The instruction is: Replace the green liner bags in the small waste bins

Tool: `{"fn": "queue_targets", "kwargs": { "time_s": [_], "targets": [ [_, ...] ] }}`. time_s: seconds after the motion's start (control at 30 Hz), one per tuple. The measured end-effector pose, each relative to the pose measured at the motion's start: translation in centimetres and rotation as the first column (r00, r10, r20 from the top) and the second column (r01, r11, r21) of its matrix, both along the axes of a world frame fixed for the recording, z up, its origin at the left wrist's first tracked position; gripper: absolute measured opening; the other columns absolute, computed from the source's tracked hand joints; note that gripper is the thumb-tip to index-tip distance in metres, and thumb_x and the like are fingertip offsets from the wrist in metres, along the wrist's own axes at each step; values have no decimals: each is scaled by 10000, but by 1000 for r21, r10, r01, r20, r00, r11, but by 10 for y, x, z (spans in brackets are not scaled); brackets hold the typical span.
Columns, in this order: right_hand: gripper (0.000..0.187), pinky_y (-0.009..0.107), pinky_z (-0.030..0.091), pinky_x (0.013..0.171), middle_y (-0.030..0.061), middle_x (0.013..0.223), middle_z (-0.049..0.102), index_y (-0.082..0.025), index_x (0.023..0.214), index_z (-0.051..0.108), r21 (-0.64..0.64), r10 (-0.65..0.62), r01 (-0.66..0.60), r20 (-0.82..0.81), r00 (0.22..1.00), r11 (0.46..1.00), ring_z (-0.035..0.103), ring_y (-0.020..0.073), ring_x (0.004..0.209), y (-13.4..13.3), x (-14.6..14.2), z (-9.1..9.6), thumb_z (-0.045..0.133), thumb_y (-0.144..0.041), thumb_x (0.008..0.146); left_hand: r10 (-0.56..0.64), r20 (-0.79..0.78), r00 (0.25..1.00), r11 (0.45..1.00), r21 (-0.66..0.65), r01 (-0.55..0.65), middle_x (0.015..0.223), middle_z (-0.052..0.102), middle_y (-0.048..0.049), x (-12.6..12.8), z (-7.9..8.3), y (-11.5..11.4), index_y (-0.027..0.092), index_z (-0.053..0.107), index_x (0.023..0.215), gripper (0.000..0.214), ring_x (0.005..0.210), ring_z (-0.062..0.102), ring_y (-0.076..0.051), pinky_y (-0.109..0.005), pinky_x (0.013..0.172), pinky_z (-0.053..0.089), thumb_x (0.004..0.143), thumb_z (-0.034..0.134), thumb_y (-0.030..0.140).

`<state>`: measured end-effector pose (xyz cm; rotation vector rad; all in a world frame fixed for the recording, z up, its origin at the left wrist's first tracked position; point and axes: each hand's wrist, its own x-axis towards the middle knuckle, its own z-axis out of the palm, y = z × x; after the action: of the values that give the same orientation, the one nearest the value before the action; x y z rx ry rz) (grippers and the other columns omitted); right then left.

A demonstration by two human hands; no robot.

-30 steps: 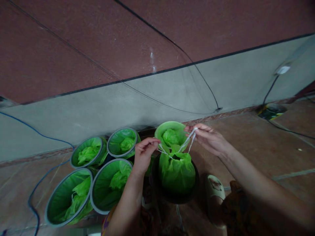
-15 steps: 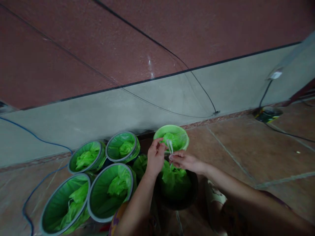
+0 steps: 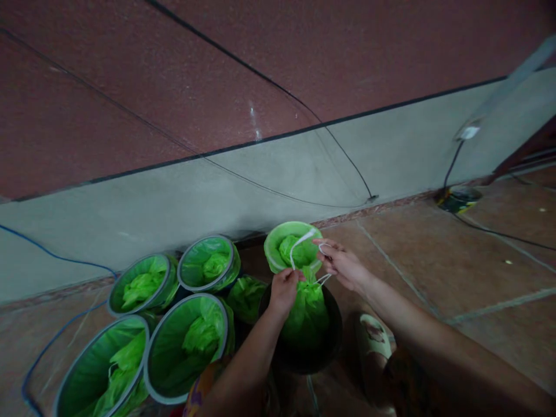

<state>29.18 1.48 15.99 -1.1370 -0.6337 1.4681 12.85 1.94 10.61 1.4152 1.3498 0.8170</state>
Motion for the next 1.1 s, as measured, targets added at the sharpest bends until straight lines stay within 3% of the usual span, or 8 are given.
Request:
{"fn": "queue_targets", "kwargs": {
  "time_s": [0.1,0.27,0.4,0.57,0.67,0.77,0.9,1.1],
  "targets": [
    [431,196,99,384,-85,516,489,-175,998,596,25,-29,30,-29,999,999,240,27,382,-3,-4,6,746,-394,659,20,-118,993,1000,8,-19,696,691,-26,-3,0,7,158,716,788,303,652,601,-149,-258,656,424,880,471,309],
    [294,209,87,388,-64,536,489,-154,936,628,91,110,-96,-163,980,991,201,23,385,-7,-17,13,673,-371,744,-331,-472,817,897,112,428,646,644,-15,7,7,-11,183,728,786,287,593,533,-136,-257,621,359,891,465,231],
    [261,204,84,383,-69,521,458,-144,960,649,69,95,-79,-273,957,994,183,33,397,-1,-19,16,638,-300,751,-481,-481,733,803,93,588,703,669,-25,20,2,-33,183,724,853,225,611,537,-141,-253,625,376,851,499,180],
    [282,203,377,508,-4,717,616,-163,992,647,1,40,-41,-268,962,999,464,77,546,4,-12,7,630,-230,719,-443,-398,804,859,70,508,647,626,-24,22,-5,-32,169,697,716,316,600,509,-138,-264,626,371,903,485,310],
    [294,243,450,683,16,847,655,-188,1001,635,-106,74,-68,50,996,992,580,137,779,3,-3,-14,660,-225,710,-375,-323,869,919,-5,394,573,559,-2,15,-5,-18,156,708,716,351,564,482,-129,-264,599,344,908,450,296],
    [199,259,439,688,14,810,642,-186,929,647,-107,240,-215,396,887,971,574,148,767,-4,4,-40,627,-307,773,-299,-219,929,954,-98,284,516,496,26,6,-4,-5,146,701,682,358,504,433,-108,-252,551,309,891,456,300],
    [258,247,366,564,-12,584,549,-176,750,656,-128,460,-513,656,598,849,477,117,556,-15,6,-60,521,-371,851,-226,-134,965,969,-132,209,462,448,49,-4,-6,3,143,670,589,350,462,377,-84,-238,517,273,844,538,343],
    [225,224,325,513,-29,510,538,-173,724,690,-243,599,-646,687,412,723,436,97,499,-18,14,-56,581,-351,808,-210,-149,966,977,-73,201,609,663,16,-11,-3,5,155,773,760,182,558,536,-110,-233,580,382,784,652,290]
  ]
}}
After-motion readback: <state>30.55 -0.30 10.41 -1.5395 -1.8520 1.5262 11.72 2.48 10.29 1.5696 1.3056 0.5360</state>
